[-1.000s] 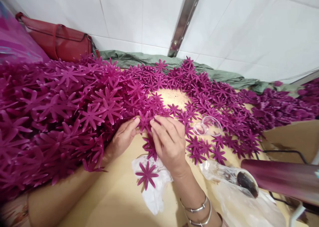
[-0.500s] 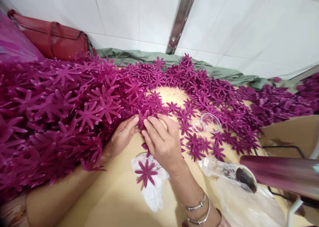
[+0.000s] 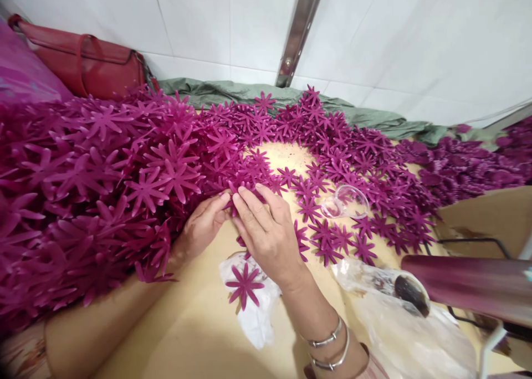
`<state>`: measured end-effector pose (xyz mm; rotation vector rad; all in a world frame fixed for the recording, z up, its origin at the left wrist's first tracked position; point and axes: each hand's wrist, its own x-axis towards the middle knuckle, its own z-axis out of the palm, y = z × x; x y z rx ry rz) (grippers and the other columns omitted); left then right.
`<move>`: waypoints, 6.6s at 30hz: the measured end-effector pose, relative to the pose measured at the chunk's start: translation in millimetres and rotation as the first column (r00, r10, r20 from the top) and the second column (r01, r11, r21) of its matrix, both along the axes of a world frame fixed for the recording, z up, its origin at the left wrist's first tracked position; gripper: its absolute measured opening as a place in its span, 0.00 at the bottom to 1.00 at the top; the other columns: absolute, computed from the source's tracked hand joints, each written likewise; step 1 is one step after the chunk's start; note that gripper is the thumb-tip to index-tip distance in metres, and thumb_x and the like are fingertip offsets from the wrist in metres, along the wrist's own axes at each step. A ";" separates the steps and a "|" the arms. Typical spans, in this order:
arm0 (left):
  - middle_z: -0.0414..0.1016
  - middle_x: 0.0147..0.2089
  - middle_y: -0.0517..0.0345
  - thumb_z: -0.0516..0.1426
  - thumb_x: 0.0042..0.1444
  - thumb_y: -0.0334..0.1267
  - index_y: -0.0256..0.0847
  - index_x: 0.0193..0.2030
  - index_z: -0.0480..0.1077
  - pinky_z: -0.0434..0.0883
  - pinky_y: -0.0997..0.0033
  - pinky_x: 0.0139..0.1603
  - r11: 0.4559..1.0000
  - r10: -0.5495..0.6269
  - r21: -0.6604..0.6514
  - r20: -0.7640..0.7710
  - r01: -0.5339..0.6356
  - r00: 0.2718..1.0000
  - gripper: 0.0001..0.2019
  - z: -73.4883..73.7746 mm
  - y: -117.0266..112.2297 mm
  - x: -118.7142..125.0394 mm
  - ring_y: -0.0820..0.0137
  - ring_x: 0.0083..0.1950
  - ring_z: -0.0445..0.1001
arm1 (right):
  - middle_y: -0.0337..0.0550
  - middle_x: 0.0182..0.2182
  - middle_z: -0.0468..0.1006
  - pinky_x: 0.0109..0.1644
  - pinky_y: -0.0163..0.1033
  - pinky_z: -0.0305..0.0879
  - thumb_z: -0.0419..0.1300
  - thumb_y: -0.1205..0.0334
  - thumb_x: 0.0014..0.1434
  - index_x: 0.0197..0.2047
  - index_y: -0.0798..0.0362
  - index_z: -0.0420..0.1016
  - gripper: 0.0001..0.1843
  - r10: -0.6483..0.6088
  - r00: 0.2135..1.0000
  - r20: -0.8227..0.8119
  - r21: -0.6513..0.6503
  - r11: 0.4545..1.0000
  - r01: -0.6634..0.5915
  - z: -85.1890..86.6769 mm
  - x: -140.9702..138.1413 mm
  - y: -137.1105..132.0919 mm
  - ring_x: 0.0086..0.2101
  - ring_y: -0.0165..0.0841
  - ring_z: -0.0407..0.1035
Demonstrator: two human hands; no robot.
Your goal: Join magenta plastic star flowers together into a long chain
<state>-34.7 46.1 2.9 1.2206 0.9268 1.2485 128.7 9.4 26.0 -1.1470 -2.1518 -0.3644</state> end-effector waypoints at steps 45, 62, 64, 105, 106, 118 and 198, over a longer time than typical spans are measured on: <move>0.81 0.41 0.58 0.66 0.56 0.33 0.41 0.58 0.67 0.75 0.74 0.44 0.977 -0.114 -0.155 0.207 0.148 0.972 0.24 18.8 2.1 9.5 0.72 0.40 0.79 | 0.45 0.45 0.82 0.57 0.50 0.72 0.67 0.61 0.63 0.48 0.47 0.81 0.09 -0.235 0.858 -0.457 -0.346 0.936 0.072 37.3 13.0 4.0 0.49 0.41 0.76; 0.82 0.36 0.56 0.64 0.59 0.40 0.38 0.40 0.79 0.74 0.73 0.41 0.990 -0.136 -0.029 0.027 0.137 0.990 0.08 13.6 7.6 6.7 0.71 0.36 0.77 | 0.46 0.43 0.81 0.56 0.51 0.70 0.61 0.65 0.67 0.40 0.49 0.78 0.04 -0.188 0.839 -0.511 -0.298 0.954 0.032 13.8 0.2 6.7 0.47 0.40 0.75; 0.82 0.37 0.55 0.64 0.59 0.41 0.38 0.39 0.79 0.74 0.72 0.42 0.991 -0.130 -0.025 0.021 0.131 0.991 0.08 14.7 7.8 5.9 0.70 0.38 0.77 | 0.45 0.41 0.82 0.55 0.49 0.71 0.61 0.64 0.67 0.41 0.48 0.78 0.05 -0.197 0.818 -0.540 -0.336 0.942 0.004 13.5 -0.2 5.8 0.45 0.39 0.76; 0.75 0.43 0.56 0.64 0.58 0.35 0.39 0.46 0.73 0.72 0.75 0.47 0.988 -0.151 -0.029 0.090 0.154 0.984 0.10 14.6 3.7 8.7 0.73 0.43 0.75 | 0.37 0.38 0.78 0.45 0.37 0.68 0.69 0.62 0.60 0.43 0.48 0.77 0.08 -0.381 0.336 -0.861 -0.481 0.825 -0.296 1.3 -4.4 10.5 0.38 0.31 0.71; 0.75 0.43 0.57 0.64 0.58 0.35 0.39 0.47 0.73 0.72 0.75 0.46 0.988 -0.149 -0.025 0.089 0.152 0.985 0.10 14.5 3.5 8.6 0.73 0.43 0.75 | 0.37 0.37 0.78 0.45 0.36 0.68 0.69 0.62 0.60 0.44 0.48 0.77 0.09 -0.387 0.334 -0.859 -0.486 0.823 -0.294 2.5 -3.9 10.1 0.38 0.30 0.71; 0.78 0.47 0.51 0.61 0.62 0.35 0.40 0.44 0.79 0.73 0.70 0.53 0.972 -0.110 0.194 -0.117 0.131 0.987 0.07 13.7 6.0 4.5 0.67 0.50 0.78 | 0.37 0.36 0.77 0.44 0.38 0.69 0.69 0.61 0.59 0.44 0.48 0.77 0.10 -0.373 0.385 -0.844 -0.502 0.803 -0.322 8.9 -6.3 5.4 0.37 0.31 0.71; 0.77 0.52 0.51 0.62 0.64 0.44 0.43 0.53 0.72 0.74 0.67 0.57 0.998 -0.052 0.042 0.075 0.049 0.996 0.14 22.8 -2.3 7.0 0.65 0.55 0.76 | 0.34 0.28 0.73 0.39 0.38 0.60 0.71 0.52 0.58 0.29 0.49 0.76 0.13 -0.447 0.442 -0.777 -0.591 0.760 -0.270 7.8 2.1 4.5 0.30 0.30 0.64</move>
